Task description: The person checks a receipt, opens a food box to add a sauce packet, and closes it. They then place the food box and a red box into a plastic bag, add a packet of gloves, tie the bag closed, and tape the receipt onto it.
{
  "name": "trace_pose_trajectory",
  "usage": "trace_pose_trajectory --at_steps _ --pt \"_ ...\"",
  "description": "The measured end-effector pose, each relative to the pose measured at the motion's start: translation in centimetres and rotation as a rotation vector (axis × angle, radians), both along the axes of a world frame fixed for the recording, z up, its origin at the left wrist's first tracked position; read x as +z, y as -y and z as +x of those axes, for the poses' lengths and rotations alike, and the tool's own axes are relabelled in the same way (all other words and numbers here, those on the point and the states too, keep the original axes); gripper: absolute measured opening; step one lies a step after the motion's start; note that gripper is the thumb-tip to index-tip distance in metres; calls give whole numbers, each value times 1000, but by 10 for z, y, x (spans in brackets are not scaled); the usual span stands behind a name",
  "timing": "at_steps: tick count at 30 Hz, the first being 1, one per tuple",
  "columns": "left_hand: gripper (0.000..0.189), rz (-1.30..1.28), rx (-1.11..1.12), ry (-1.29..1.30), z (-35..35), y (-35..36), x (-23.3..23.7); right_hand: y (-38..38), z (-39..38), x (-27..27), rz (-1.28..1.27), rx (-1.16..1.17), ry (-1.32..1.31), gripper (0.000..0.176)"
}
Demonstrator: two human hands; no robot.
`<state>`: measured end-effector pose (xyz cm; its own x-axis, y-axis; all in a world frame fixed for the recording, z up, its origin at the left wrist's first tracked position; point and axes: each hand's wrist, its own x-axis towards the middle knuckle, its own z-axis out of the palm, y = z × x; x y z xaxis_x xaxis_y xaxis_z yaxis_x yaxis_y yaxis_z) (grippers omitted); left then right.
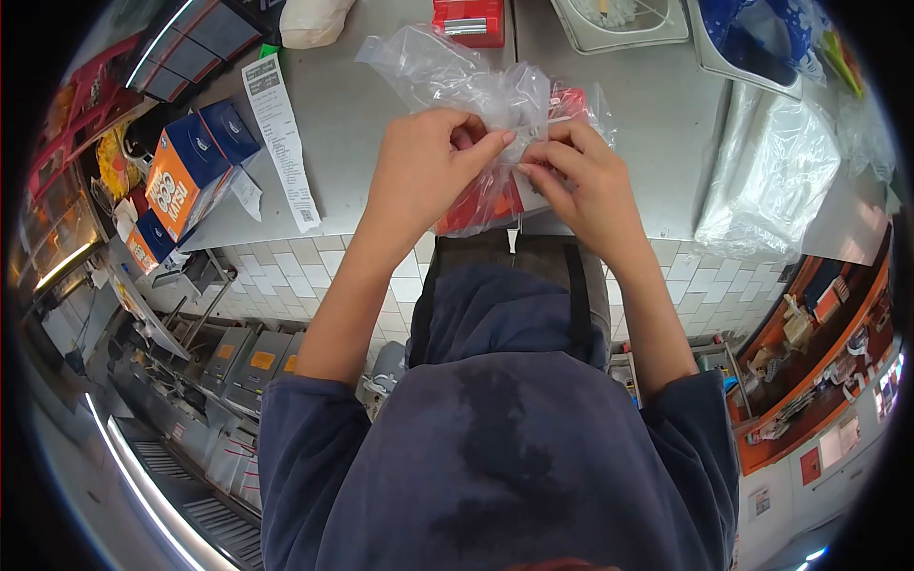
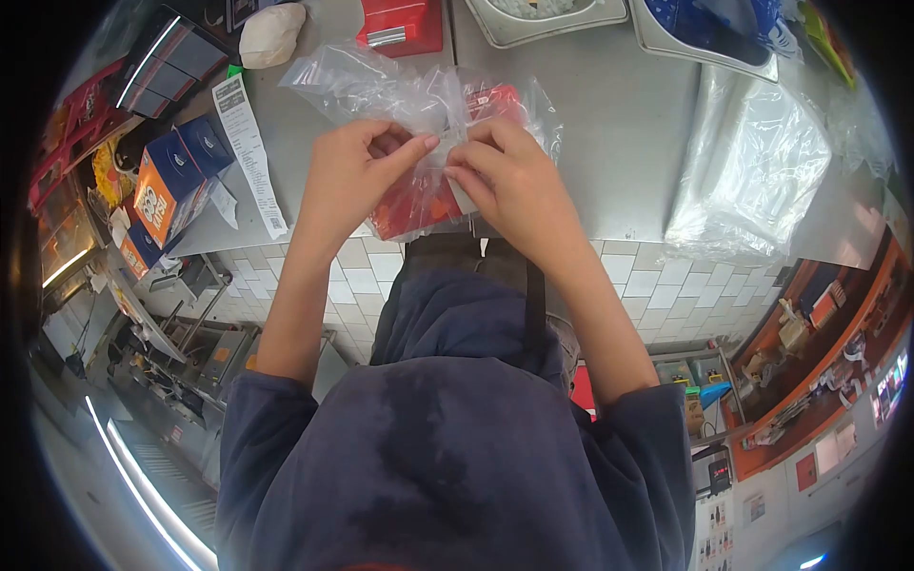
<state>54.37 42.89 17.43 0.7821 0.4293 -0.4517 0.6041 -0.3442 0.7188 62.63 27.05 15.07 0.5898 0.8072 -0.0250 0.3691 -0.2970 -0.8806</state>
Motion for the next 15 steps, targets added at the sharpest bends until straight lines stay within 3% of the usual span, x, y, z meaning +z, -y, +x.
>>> trace_pose_trajectory --at_steps 3,5,8,15 --pt "29 111 -130 26 1 -1 -8 6 4 -3 -29 -2 -40 11" --pt "30 270 -167 445 0 1 -21 7 5 -6 -59 15 -46 11" --pt "29 43 -176 241 4 2 -8 7 2 -10 -4 -34 -48 12" --pt "28 -83 -340 -35 29 -23 5 0 -5 -5 -32 -71 -98 12"
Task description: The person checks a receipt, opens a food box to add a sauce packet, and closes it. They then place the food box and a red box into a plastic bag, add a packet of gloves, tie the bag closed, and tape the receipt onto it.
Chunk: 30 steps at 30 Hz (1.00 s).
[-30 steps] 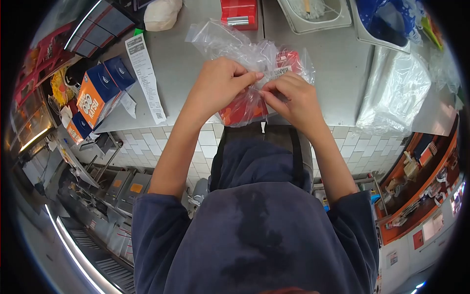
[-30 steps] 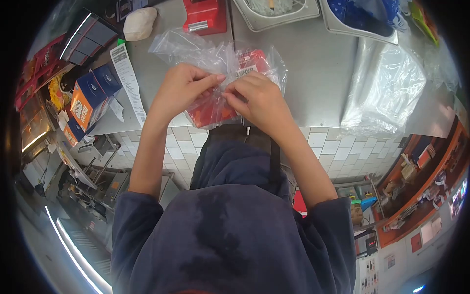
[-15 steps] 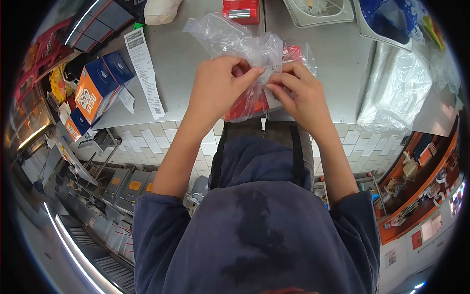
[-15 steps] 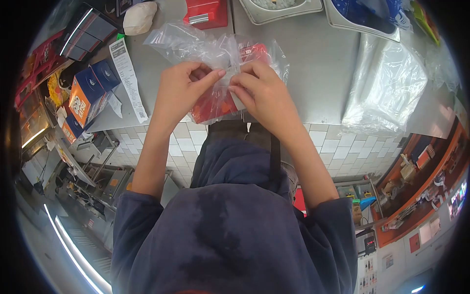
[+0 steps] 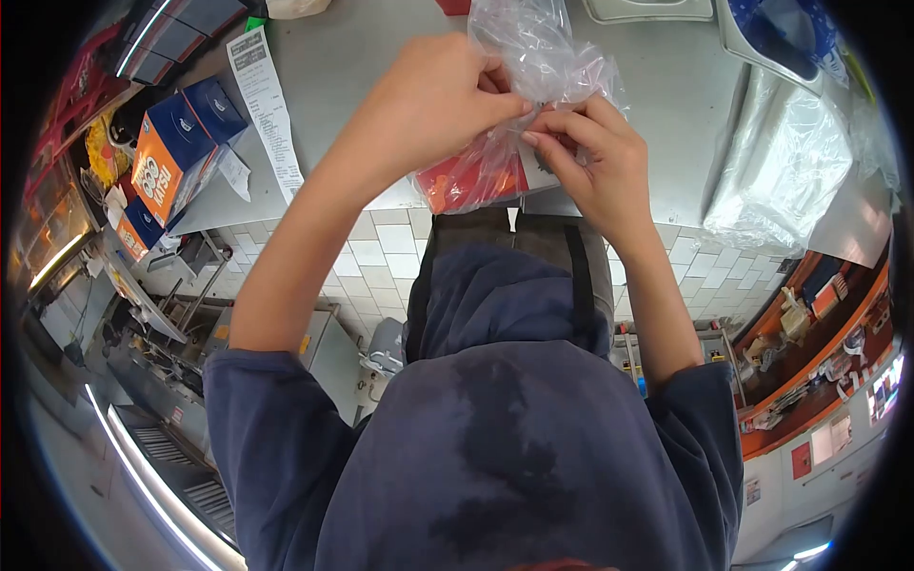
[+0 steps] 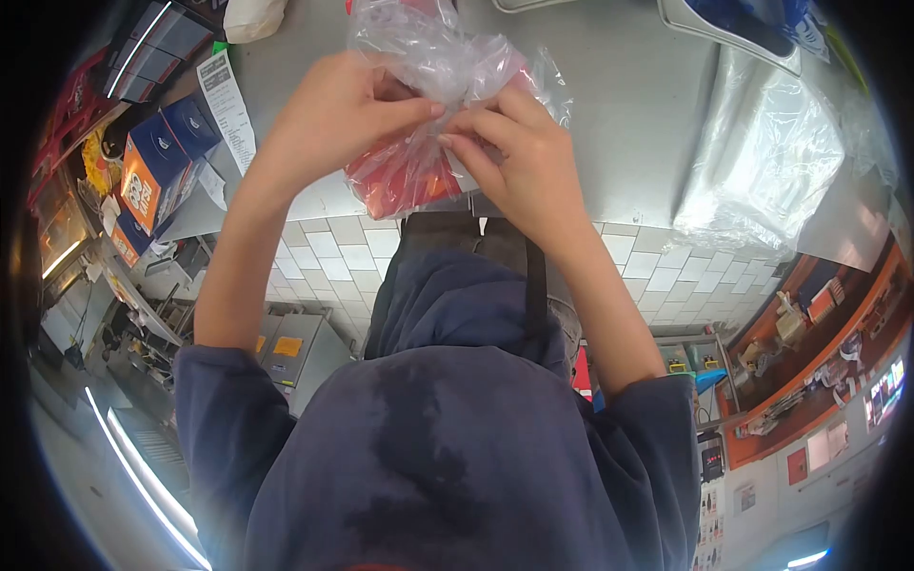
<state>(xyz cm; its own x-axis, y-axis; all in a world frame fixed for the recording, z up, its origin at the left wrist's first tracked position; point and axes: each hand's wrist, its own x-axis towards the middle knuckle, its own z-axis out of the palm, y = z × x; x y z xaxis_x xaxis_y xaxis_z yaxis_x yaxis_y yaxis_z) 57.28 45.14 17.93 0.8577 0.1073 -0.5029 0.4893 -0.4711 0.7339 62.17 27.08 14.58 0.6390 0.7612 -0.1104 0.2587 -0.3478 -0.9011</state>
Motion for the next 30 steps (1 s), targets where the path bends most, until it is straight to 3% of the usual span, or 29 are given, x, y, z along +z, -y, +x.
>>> trace_pose_trajectory --at_steps 2,6,8,18,30 --pt "26 23 -24 -11 1 -1 -3 -2 -4 -2 -5 -54 -57 12" --pt "25 10 -17 -81 1 -1 -2 -3 -4 -6 28 10 93 13" --pt "23 -86 62 17 -3 0 -9 -2 -3 -6 47 28 127 13" --pt "23 -86 66 45 -4 0 -10 -2 -3 -8 57 41 153 16" --pt "22 240 79 32 -24 27 5 -6 -14 -1 18 -61 145 17"
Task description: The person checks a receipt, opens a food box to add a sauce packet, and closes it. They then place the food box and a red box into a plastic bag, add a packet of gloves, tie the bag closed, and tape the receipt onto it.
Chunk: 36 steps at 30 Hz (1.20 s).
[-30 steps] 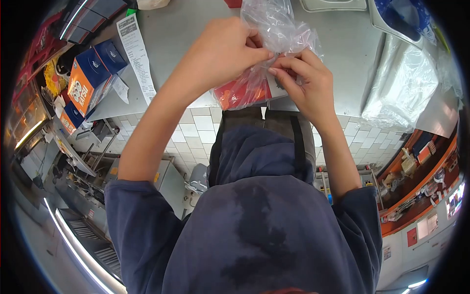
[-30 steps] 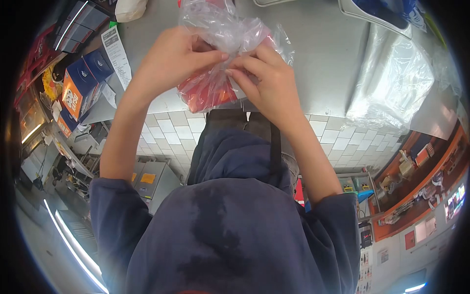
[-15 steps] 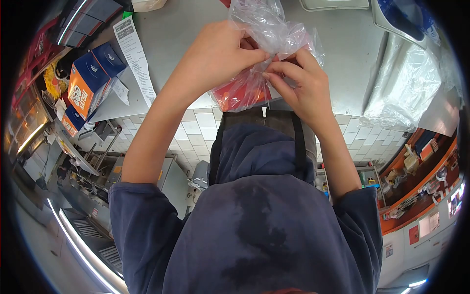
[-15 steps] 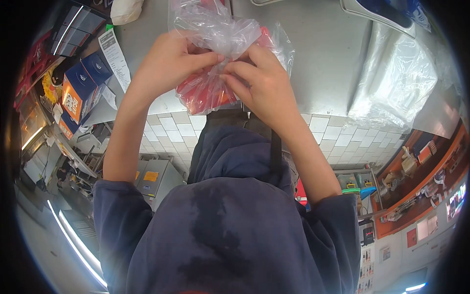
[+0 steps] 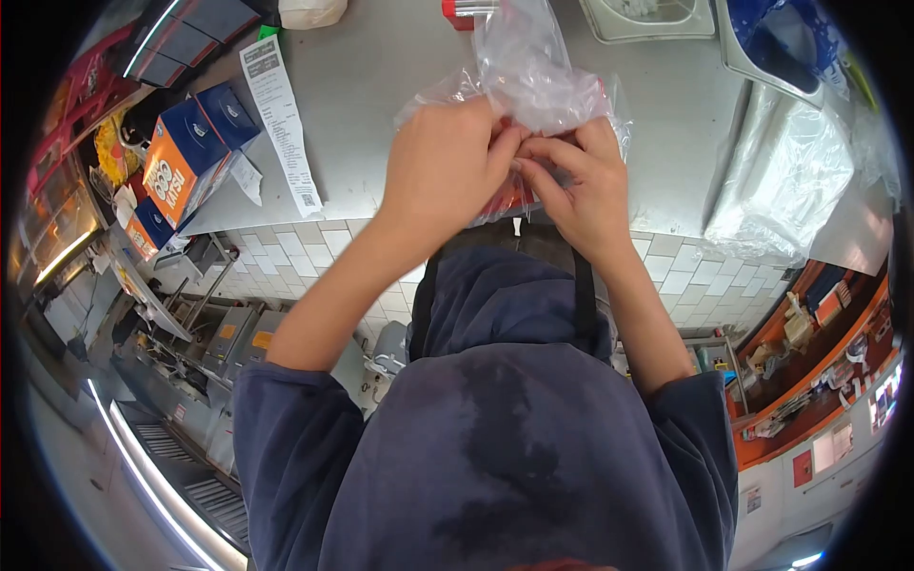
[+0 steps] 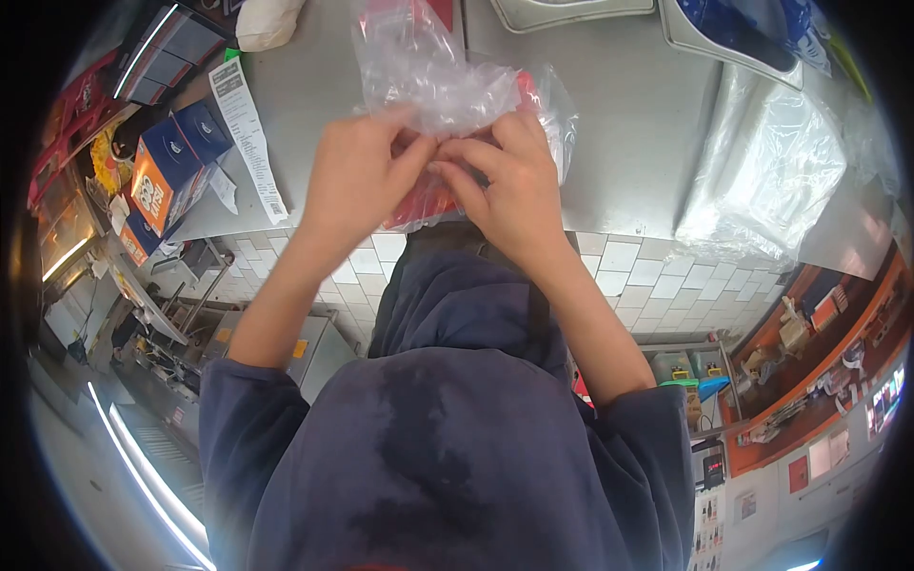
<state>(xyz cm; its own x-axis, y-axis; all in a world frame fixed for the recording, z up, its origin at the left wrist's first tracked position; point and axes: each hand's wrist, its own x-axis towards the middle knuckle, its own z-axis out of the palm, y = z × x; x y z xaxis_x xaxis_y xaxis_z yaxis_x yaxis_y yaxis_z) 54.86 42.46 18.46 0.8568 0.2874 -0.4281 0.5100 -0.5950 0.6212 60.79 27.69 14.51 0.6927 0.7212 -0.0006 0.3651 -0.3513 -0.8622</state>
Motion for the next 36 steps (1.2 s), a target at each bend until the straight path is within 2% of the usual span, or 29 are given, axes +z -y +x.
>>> trace_pose_trajectory --at_steps 3,5,7,8,10,11,12,13,14,15,17,18,19,20,22,23,24,25,26,27,28,29,30,31,32,34,35,36 --pt "16 -15 27 94 -17 3 5 -1 0 0 13 -20 15 17" --pt "20 -261 147 203 -27 2 4 -2 -2 -1 53 -32 20 17" --pt "23 -218 185 240 -32 8 -3 -2 -4 -1 -85 -35 18 19" --pt "26 -200 217 276 -34 9 -4 -2 -5 -2 -63 -24 21 19" --pt "33 -212 218 267 -42 6 10 -5 -5 -1 -44 -141 -110 24" --pt "36 -355 305 184 -50 5 25 -7 -4 7 -38 -165 -293 31" --pt "38 -501 391 101 -56 0 34 -8 -3 8 -26 -159 -285 31" --pt "38 -492 394 114 -66 -7 33 -7 -2 6 -92 -87 -108 33" --pt "37 -528 332 218 -82 -14 24 -6 -3 4 -157 -19 71 35" --pt "37 -563 264 324 -98 -24 15 -5 -10 -2 -150 -19 86 35" --pt "46 104 395 320 -110 -77 -13 2 -24 -15 -88 32 146 34" --pt "49 455 491 363 -109 -106 -38 4 -30 -9 28 -106 43 32" --pt "51 805 584 403 -107 -127 -59 13 -33 -1 -109 -195 -192 31" --pt "51 797 577 434 -106 -139 -67 24 -33 6 -237 -289 -425 31" --pt "52 513 764 57 -96 -160 -76 61 -27 17 -280 -420 -213 45" --pt "52 504 753 80 -93 -164 -76 60 -18 31 -178 -680 -309 47" --pt "51 370 778 13 -94 -163 -73 60 -10 46 -70 -936 -405 50" --pt "50 234 800 -55 -95 -161 -71 65 -3 47 -65 -951 -389 50" --pt "50 222 787 -42 -97 -155 -75 72 6 47 -92 -992 -372 51" --pt "48 360 748 112 -101 -147 -84 79 16 46 -120 -1032 -357 52" --pt "47 498 707 270 -103 -139 -89 86 27 42 -114 -1044 -344 52" --pt "47 492 698 283 -104 -133 -94 92 37 35 -118 -995 -399 51" --pt "44 628 720 273 -104 -128 -96 93 40 33 -117 -946 -454 53" --pt "41 767 744 265 -103 -127 -97 80 36 41 156 -899 -241 51" --pt "41 768 741 284 -106 -132 -97 65 32 53 170 -905 -230 51" --pt "38 407 594 48 -112 -144 -93 34 20 80 156 -1082 895 22" --pt "38 407 581 59 -111 -146 -91 31 6 73 195 -952 796 20" --pt "38 352 481 216 -107 -146 -88 6 -4 73 405 -691 319 20"
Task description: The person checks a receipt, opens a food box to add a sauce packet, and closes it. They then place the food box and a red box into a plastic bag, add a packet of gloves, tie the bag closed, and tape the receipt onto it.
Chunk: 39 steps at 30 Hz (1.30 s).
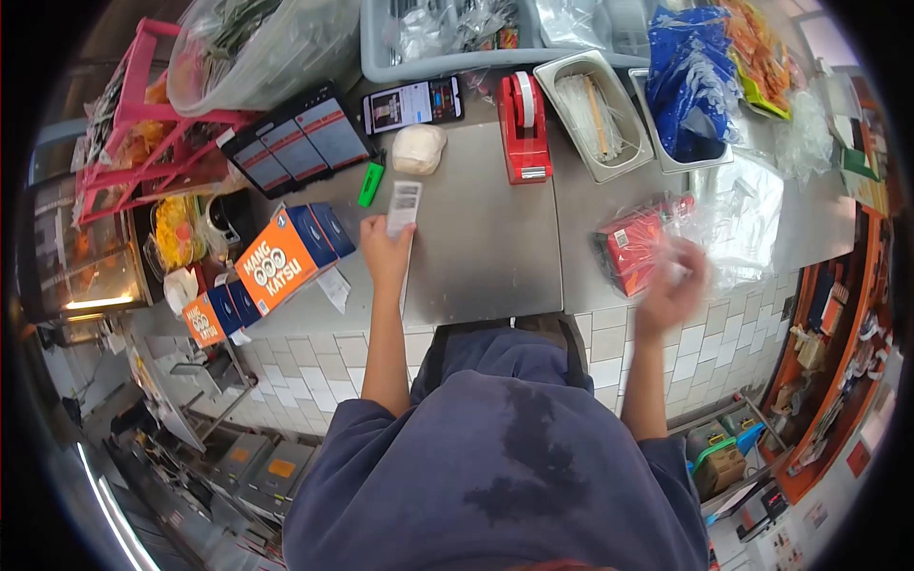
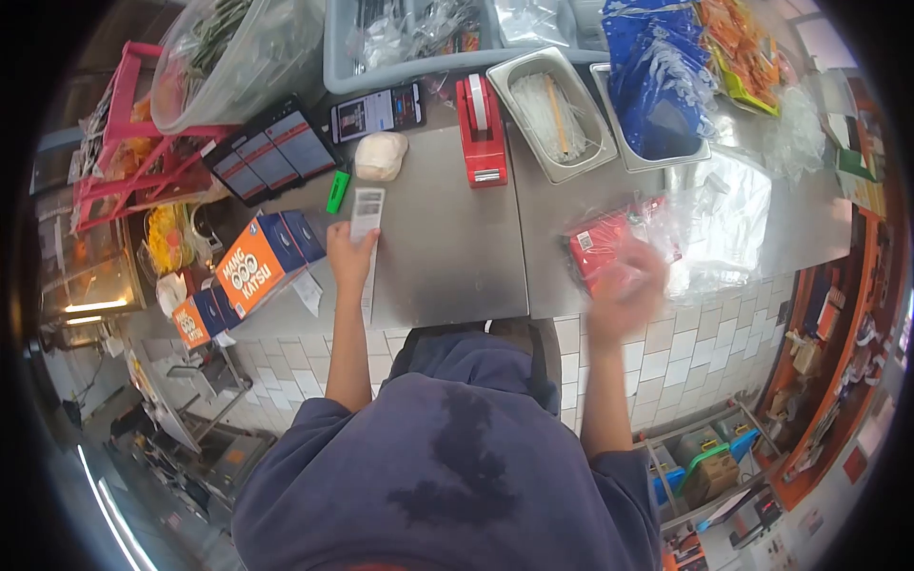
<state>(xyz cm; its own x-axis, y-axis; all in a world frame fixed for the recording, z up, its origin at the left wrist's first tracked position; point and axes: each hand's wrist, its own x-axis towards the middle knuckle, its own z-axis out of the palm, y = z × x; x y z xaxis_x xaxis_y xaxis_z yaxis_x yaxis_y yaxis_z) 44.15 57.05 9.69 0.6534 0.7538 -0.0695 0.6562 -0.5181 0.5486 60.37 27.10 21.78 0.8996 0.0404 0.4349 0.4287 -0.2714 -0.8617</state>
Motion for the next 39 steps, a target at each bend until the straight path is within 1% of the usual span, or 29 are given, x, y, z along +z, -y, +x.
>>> trace_pose_trajectory --at_steps 1,2,4,5,6,8,9,11,12,13,14,15,16,17,18,19,22,24,25,26,28,30,32,33,34,35,36,38,39 --pt "39 -9 -131 140 5 0 3 -22 -1 -6 -208 208 -160 20" --pt "39 -9 -147 146 14 3 10 -55 5 -9 -406 298 -100 21" --pt "42 -424 -442 65 32 18 27 -101 21 -46 -348 295 -252 23" --pt "43 -536 -597 35 44 24 27 -114 30 -61 -331 308 -368 25" --pt "45 -646 -751 1 59 28 24 -121 37 -62 -327 303 -369 25" --pt "47 -704 -971 -47 91 38 10 -130 40 -58 -245 298 -598 23" --pt "47 -710 -983 -62 103 39 6 -127 37 -56 -239 284 -609 23" --pt "49 -904 -960 -55 125 41 -1 -107 34 -50 -26 403 -601 17" --pt "49 -904 -975 -61 130 38 -7 -89 24 -32 -140 516 -646 16" --pt "50 -1018 -1028 -42 134 34 -15 -66 8 -10 -253 630 -687 14" --pt "53 -1131 -1076 -26 137 29 -18 -46 -6 5 -362 747 -850 14" --pt "53 -1128 -1087 -32 139 28 -12 -33 -17 15 -474 866 -1013 13" --pt "53 -1300 -1039 -106 136 30 0 -28 -28 9 -470 857 -1015 13" --pt "53 -1473 -983 -185 132 33 7 -21 -43 -8 -429 754 -1082 13" --pt "53 -1481 -994 -197 128 35 9 -16 -55 -26 -385 645 -1149 14" --pt "54 -1475 -1053 -222 126 35 11 -12 -62 -44 -378 627 -1153 14" --pt "50 -1495 -1141 -226 131 38 18 -10 -63 -76 -234 541 -1040 15" --pt "32 -1647 -655 22 136 47 22 -14 -68 -81 -248 536 -1119 16" --pt "22 -1548 -527 5 138 57 17 -15 -73 -92 -217 529 -1106 16" --pt "22 -1554 -546 -10 139 68 8 -14 -77 -93 -209 506 -1108 16" --pt "22 -1223 -457 -33 136 89 -6 -16 -82 -86 -382 499 -1031 15" --pt "23 -1305 -445 31 143 106 1 1 -73 -71 -382 466 -1003 14" --pt "24 -1490 -306 86 148 126 29 32 -65 -55 -470 319 -976 13" --pt "27 -1626 -283 99 151 131 29 47 -59 -45 -472 317 -980 13" --pt "27 -1629 -280 99 152 140 27 62 -51 -33 -567 318 -915 14" --pt "28 -1708 -196 112 150 151 23 72 -47 -25 -658 319 -849 14" --pt "29 -1779 -109 127 147 158 17 77 -44 -20 -654 326 -850 14" --pt "29 -1756 -92 180 128 161 3 81 -36 -15 -629 490 -916 14" --pt "29 -1717 -108 190 119 163 0 81 -35 -15 -625 494 -904 14"
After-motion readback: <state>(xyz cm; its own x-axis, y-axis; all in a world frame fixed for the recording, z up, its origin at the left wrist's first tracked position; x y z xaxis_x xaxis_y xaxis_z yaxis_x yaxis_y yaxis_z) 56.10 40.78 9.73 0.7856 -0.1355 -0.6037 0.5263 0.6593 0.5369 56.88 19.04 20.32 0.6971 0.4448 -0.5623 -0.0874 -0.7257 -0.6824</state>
